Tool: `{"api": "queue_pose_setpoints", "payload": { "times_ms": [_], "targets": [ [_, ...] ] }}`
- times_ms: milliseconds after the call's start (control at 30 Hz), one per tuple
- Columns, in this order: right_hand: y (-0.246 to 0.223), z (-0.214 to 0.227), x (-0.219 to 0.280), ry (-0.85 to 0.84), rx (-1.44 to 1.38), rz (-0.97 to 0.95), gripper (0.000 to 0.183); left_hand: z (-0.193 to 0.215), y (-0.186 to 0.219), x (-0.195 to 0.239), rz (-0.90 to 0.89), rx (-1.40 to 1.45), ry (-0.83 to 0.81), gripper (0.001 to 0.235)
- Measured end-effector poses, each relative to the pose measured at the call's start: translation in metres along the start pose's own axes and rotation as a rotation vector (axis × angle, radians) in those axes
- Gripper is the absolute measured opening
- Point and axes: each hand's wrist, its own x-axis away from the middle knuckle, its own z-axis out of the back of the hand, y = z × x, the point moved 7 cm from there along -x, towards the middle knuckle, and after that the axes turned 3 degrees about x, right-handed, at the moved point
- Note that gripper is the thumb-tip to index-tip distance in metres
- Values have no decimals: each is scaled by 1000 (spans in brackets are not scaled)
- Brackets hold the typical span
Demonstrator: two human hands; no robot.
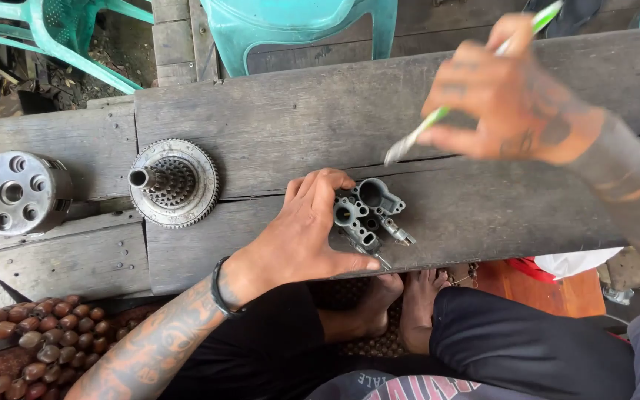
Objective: Cleaning a motorcycle carburetor body using a toothbrush on a wooden workbench.
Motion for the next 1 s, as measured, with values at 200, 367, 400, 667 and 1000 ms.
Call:
{"api": "queue_pose_setpoints", "payload": {
  "times_ms": [200,367,400,667,1000],
  "targets": [
    [-36,7,-7,-83,-375,83,20,2,2,-1,47,8,6,71],
    [22,-31,16,-93,-397,-158,14,7,4,-2,104,102,-46,67],
    [37,-34,21,-101,-394,-259,14,8,3,-4,109,123,-75,68],
    [-2,-10,20,-100,-221,-33,18,14,12,-7,105,222,-137,70],
    [-7,-20,23,-128,-351,-90,20,13,3,-14,67,423,-251,81]
  ]
}}
